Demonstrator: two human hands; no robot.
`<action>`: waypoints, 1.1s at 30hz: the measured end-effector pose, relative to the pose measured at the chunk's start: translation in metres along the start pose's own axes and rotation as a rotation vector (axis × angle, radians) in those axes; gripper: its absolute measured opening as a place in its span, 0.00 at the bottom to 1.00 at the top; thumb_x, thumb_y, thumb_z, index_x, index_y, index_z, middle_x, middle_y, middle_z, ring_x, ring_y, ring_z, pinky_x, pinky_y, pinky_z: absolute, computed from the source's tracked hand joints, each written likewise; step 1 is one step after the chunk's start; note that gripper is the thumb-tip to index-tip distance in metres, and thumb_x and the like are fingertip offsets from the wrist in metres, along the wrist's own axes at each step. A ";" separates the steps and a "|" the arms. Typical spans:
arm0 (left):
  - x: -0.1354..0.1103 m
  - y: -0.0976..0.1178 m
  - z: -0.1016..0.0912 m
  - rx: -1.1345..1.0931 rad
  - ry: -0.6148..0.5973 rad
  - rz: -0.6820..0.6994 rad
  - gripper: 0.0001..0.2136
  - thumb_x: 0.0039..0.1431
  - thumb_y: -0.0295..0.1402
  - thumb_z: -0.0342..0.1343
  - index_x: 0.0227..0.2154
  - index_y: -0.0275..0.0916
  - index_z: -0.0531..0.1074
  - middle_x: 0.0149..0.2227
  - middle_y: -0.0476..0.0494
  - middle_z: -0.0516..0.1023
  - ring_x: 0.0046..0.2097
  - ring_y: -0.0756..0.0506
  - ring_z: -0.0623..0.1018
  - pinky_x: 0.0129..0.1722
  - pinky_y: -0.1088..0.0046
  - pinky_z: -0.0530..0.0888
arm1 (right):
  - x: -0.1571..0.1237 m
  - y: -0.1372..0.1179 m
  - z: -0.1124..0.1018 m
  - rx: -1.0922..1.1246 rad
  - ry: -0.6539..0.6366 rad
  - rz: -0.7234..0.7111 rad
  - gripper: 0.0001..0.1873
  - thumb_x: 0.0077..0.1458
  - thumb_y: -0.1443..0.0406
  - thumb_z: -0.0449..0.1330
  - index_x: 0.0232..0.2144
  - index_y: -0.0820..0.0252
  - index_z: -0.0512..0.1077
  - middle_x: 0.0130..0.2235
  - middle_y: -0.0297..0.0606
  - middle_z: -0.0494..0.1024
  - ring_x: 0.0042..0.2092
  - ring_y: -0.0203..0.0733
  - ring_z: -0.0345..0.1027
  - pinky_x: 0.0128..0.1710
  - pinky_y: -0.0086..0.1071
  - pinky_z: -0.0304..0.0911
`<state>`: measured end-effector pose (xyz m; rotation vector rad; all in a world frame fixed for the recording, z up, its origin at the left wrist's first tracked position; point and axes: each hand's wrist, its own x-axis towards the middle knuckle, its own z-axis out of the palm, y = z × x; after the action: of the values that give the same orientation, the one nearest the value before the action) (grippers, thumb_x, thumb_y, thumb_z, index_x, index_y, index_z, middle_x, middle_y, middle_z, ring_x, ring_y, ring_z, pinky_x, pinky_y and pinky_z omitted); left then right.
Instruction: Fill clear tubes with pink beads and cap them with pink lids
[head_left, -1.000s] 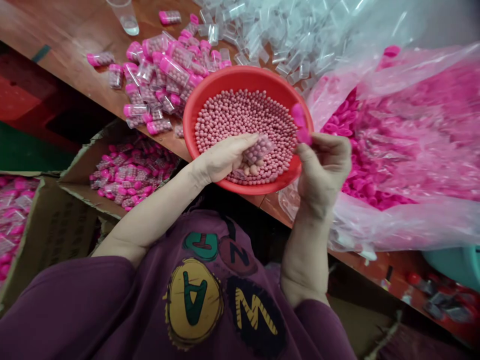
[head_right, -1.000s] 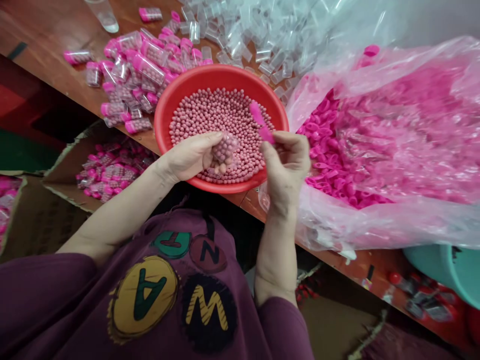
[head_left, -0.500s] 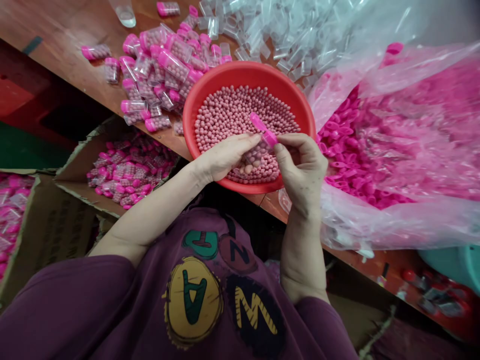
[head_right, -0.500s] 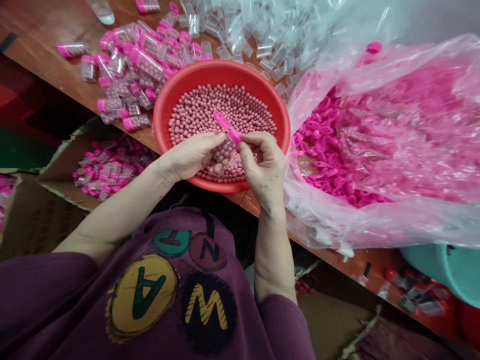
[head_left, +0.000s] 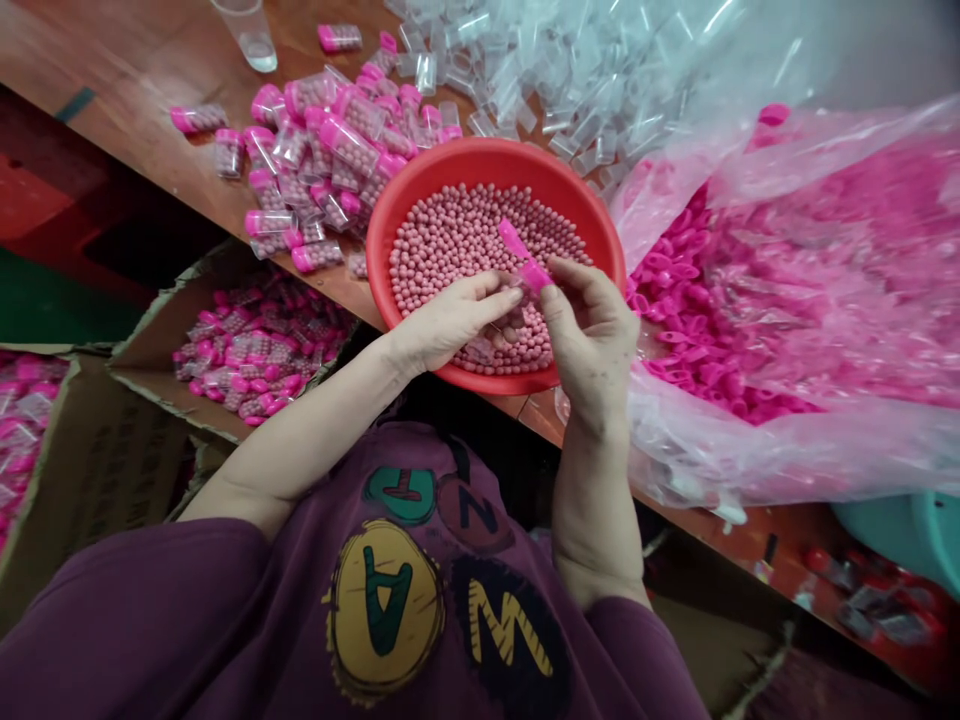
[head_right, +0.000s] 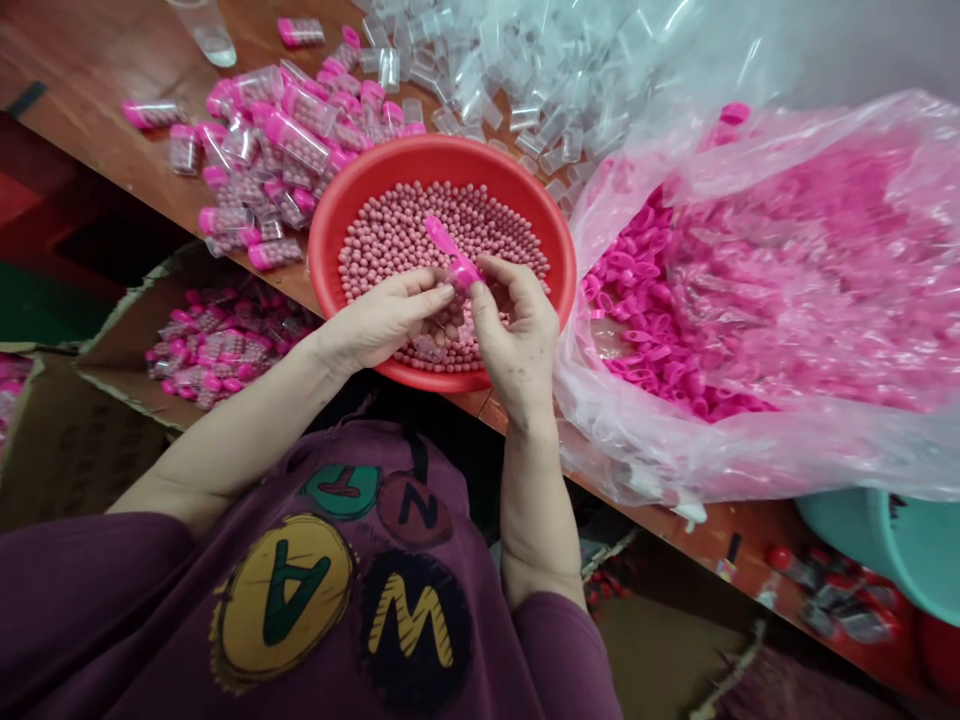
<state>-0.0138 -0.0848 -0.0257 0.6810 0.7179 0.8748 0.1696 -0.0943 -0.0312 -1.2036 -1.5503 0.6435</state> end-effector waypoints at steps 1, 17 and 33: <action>0.000 -0.001 0.000 0.000 -0.003 0.011 0.07 0.77 0.33 0.68 0.43 0.37 0.77 0.36 0.49 0.82 0.33 0.52 0.81 0.36 0.76 0.77 | 0.000 0.000 0.000 -0.033 -0.001 -0.028 0.11 0.73 0.50 0.71 0.51 0.43 0.87 0.50 0.36 0.89 0.52 0.48 0.85 0.60 0.49 0.84; 0.000 -0.003 0.007 0.043 0.065 0.071 0.08 0.80 0.25 0.62 0.39 0.35 0.77 0.33 0.50 0.78 0.29 0.56 0.75 0.30 0.82 0.71 | -0.013 -0.001 -0.001 -0.304 -0.010 -0.225 0.15 0.77 0.61 0.61 0.56 0.43 0.88 0.50 0.40 0.89 0.52 0.51 0.85 0.58 0.51 0.84; -0.007 0.005 0.004 0.038 -0.114 -0.022 0.08 0.63 0.27 0.71 0.29 0.34 0.80 0.22 0.52 0.72 0.20 0.56 0.63 0.20 0.79 0.55 | 0.027 0.027 0.009 0.355 -0.233 0.127 0.27 0.76 0.37 0.63 0.59 0.45 0.85 0.43 0.37 0.90 0.48 0.49 0.88 0.51 0.47 0.87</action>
<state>-0.0161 -0.0894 -0.0182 0.7498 0.6402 0.7969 0.1715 -0.0583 -0.0468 -0.9866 -1.4762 1.1252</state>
